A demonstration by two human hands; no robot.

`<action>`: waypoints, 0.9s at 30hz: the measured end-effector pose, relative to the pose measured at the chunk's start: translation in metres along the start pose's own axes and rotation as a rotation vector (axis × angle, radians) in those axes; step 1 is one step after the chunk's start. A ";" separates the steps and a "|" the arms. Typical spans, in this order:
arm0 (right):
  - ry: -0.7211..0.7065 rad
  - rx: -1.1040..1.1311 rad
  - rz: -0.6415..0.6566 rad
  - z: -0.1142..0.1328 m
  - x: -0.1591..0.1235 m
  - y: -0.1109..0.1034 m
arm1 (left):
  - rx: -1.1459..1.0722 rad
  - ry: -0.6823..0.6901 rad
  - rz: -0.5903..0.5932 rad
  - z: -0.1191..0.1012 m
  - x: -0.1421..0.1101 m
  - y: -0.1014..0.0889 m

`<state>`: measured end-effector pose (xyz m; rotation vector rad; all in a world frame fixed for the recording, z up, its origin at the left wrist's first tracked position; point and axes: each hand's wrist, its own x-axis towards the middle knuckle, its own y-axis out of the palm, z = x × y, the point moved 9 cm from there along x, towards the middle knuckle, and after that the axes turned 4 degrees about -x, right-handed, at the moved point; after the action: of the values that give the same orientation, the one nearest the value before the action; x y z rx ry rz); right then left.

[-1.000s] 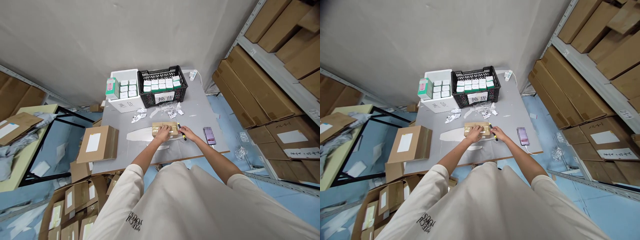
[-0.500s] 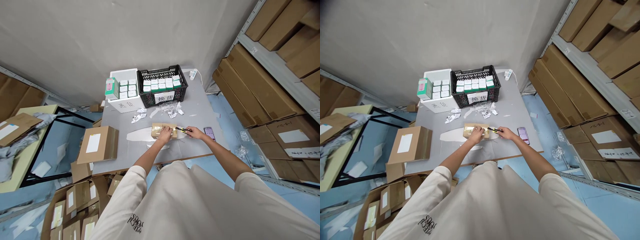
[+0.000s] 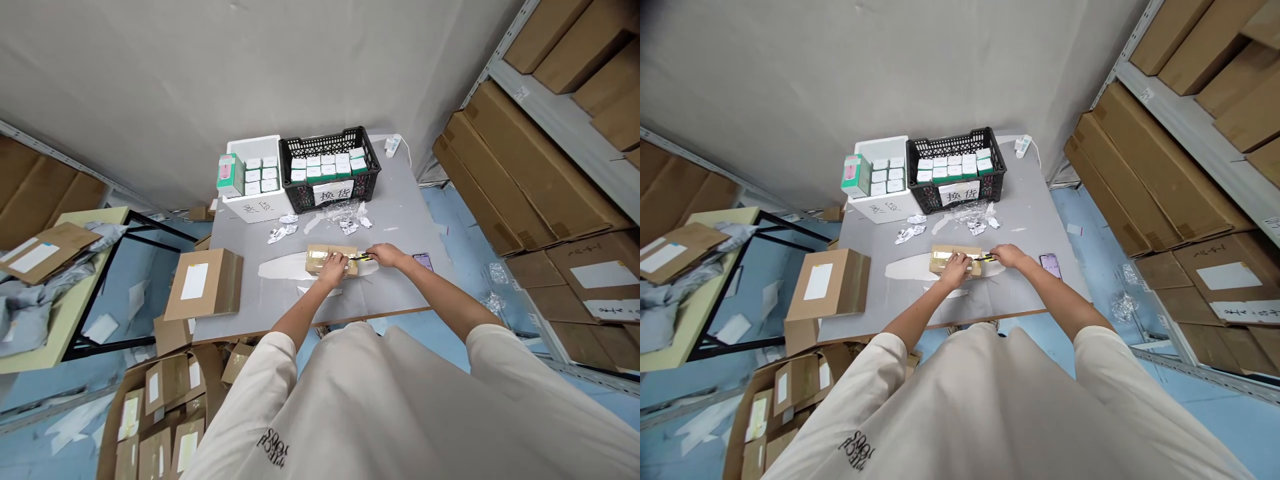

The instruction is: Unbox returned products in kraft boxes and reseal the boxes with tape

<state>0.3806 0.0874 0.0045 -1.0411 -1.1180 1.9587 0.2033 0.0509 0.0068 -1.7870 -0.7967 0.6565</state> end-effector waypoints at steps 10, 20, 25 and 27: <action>0.105 0.487 0.113 -0.012 -0.034 0.033 | -0.024 -0.040 0.011 0.004 0.000 0.002; 0.130 0.586 0.149 -0.014 -0.048 0.044 | -0.060 -0.053 0.014 0.004 -0.002 0.001; 0.139 0.575 0.139 -0.014 -0.057 0.045 | -0.083 -0.055 0.007 0.003 -0.004 -0.002; 0.166 0.572 0.151 -0.014 -0.060 0.047 | -0.083 -0.048 -0.005 0.002 -0.005 -0.003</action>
<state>0.4146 0.0232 -0.0224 -0.9612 -0.3542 2.0829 0.1982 0.0492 0.0087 -1.8493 -0.8717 0.6740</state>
